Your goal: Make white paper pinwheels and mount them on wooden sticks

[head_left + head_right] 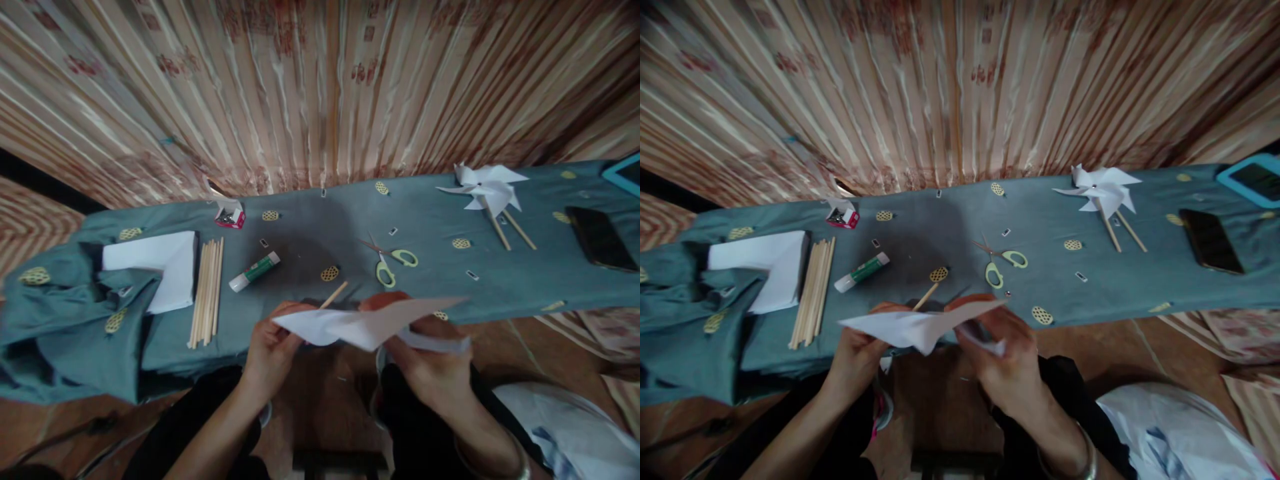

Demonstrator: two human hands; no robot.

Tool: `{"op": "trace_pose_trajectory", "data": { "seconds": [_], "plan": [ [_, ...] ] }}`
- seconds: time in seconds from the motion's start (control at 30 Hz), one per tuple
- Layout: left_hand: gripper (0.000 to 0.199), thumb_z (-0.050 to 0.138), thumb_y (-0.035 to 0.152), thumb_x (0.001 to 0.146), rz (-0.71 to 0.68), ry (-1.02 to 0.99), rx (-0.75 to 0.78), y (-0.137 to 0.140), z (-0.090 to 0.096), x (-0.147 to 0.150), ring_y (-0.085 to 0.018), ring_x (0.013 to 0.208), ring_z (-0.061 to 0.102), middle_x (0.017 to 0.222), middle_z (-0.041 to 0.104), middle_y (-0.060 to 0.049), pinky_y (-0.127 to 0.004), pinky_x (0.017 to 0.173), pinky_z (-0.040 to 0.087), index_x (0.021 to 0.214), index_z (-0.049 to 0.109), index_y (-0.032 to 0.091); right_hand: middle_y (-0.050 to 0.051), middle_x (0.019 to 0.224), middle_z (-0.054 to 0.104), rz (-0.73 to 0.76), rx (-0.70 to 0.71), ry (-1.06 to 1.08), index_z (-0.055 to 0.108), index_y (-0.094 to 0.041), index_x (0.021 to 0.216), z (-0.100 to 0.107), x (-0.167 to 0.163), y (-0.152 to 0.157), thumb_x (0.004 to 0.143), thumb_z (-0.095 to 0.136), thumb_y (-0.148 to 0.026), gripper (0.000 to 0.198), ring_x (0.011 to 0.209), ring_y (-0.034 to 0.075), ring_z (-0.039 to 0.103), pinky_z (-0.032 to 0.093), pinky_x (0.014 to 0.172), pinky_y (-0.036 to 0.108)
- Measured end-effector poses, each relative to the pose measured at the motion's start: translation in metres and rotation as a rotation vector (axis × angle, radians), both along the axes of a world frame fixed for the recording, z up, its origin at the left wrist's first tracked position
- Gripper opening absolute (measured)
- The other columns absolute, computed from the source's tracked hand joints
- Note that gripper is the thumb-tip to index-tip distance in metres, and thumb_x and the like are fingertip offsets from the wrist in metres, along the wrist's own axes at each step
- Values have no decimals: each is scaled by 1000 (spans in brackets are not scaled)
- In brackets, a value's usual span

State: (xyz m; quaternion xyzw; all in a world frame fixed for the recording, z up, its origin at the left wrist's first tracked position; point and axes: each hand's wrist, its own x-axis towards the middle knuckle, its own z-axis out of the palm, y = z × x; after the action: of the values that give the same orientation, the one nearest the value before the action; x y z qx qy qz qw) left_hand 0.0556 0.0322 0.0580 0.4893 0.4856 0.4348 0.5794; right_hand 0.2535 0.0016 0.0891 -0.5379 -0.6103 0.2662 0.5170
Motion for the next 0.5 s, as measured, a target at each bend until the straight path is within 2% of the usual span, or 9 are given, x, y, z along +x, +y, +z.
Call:
{"op": "trace_pose_trajectory", "data": {
  "seconds": [0.07, 0.1, 0.13, 0.2, 0.3, 0.4, 0.43, 0.5],
  "plan": [
    [16, 73, 30, 72, -3, -35, -54, 0, -1, 1, -12, 60, 57, 74, 62, -2, -22, 53, 48, 79, 74, 16, 1, 76, 75, -242, -162, 271, 72, -20, 83, -6, 14, 7, 70, 77, -21, 14, 64, 17, 69, 59, 59, 29],
    [16, 73, 30, 73, -1, -42, -72, 0, -1, 2, -11, 58, 56, 73, 61, -2, -22, 51, 47, 80, 74, 15, 1, 77, 76, -358, -242, 406, 72, -19, 81, -9, 22, 12, 64, 81, -21, 19, 64, 16, 69, 59, 61, 28],
    [17, 73, 30, 72, -4, -46, -80, 0, -1, 3, -10, 57, 56, 74, 60, -1, -21, 51, 48, 82, 74, 15, 0, 77, 76, -462, -256, 549, 71, -18, 79, -11, 32, 16, 59, 83, -19, 23, 64, 14, 69, 59, 63, 25],
    [18, 74, 30, 72, 0, -56, -77, 0, -1, 5, -10, 58, 56, 74, 60, -1, -21, 52, 49, 82, 74, 15, 0, 76, 76, -535, -360, 751, 71, -16, 80, -13, 52, 22, 54, 85, -15, 30, 63, 14, 70, 59, 61, 23],
    [20, 75, 31, 71, 9, -70, -65, 0, -1, 6, -9, 59, 56, 73, 60, -1, -21, 53, 49, 82, 74, 15, -2, 70, 75, -571, -498, 894, 70, -16, 83, -18, 75, 24, 56, 82, -12, 30, 52, 14, 68, 57, 45, 21],
    [22, 75, 33, 70, -1, -61, -69, 0, -2, 6, -10, 58, 56, 72, 60, -1, -21, 54, 49, 82, 74, 15, -1, 66, 75, -535, -649, 966, 69, -15, 80, -26, 81, 21, 60, 79, -8, 23, 49, 15, 68, 58, 43, 21],
    [22, 75, 34, 70, -2, -59, -69, 0, -3, 5, -10, 59, 56, 72, 60, -1, -21, 54, 49, 82, 74, 15, 0, 66, 75, -513, -678, 977, 69, -15, 79, -29, 81, 20, 60, 78, -7, 22, 50, 16, 69, 59, 44, 22],
    [23, 74, 35, 71, -8, -51, -66, -1, -6, 4, -11, 61, 56, 73, 61, -2, -21, 54, 49, 84, 74, 15, 1, 66, 75, -443, -645, 973, 69, -14, 78, -34, 81, 18, 60, 78, -6, 22, 50, 17, 69, 60, 44, 23]
  ]
}}
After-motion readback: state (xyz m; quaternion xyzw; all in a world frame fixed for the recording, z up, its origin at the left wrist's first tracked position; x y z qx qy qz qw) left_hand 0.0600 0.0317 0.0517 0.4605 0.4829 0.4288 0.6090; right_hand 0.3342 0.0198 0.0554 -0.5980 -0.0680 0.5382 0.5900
